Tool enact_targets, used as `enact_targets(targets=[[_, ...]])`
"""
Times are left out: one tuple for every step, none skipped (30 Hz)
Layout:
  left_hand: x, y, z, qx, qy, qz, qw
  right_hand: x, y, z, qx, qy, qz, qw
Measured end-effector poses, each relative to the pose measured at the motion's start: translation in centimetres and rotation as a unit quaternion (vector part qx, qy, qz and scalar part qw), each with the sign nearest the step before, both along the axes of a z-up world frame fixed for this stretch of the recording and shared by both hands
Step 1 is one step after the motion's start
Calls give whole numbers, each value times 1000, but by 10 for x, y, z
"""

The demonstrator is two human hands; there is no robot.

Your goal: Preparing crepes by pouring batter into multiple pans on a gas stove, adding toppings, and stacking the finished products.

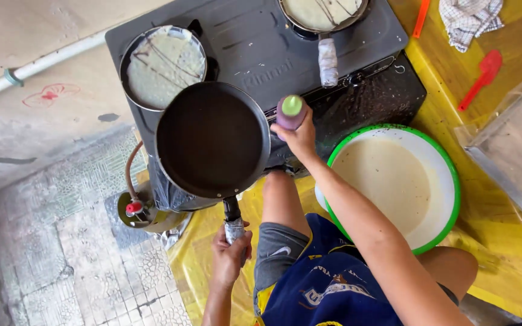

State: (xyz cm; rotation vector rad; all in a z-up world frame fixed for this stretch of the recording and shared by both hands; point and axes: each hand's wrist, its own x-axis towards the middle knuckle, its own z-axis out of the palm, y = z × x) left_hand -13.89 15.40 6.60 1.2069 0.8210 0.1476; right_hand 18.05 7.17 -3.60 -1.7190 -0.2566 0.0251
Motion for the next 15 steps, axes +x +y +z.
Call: enact_targets(targets=[[0, 0, -3, 16, 7, -16, 1000, 8, -4, -1, -24, 26, -19, 999], [-3, -1, -5, 31, 16, -34, 999, 11, -10, -4, -50, 56, -40, 996], [-8, -5, -11, 26, 19, -34, 999, 2, -34, 10, -55, 59, -40, 996], [-8, -6, -17, 31, 33, -65, 997, -2, -58, 26, -86, 42, 7, 995], [-7, -8, -22, 36, 46, -96, 994, -6, -82, 42, -118, 25, 53, 991], [-4, -10, -30, 30, 48, -101, 993, -20, -108, 78, -124, 28, 49, 991], [-1, -14, -38, 3, 75, -139, 987, -32, -133, 115, -254, 74, 99, 959], [2, -19, -46, -23, 103, -181, 978, -47, -159, 152, -376, 123, 144, 907], [7, -32, -57, -28, 106, -189, 976, -57, -169, 167, -380, 130, 138, 906], [13, -44, -67, -51, 112, -235, 964, -67, -179, 183, -553, 136, 252, 782], [19, -58, -78, -75, 117, -280, 950, -76, -189, 199, -693, 138, 353, 613], [26, -71, -85, -79, 116, -294, 945, -79, -209, 181, -695, 150, 343, 614], [32, -84, -92, -80, 115, -328, 934, -82, -229, 164, -715, 125, 355, 589], [37, -98, -98, -83, 115, -360, 922, -85, -250, 148, -734, 101, 368, 562], [41, -110, -95, -88, 114, -372, 917, -82, -259, 159, -736, 112, 361, 562]])
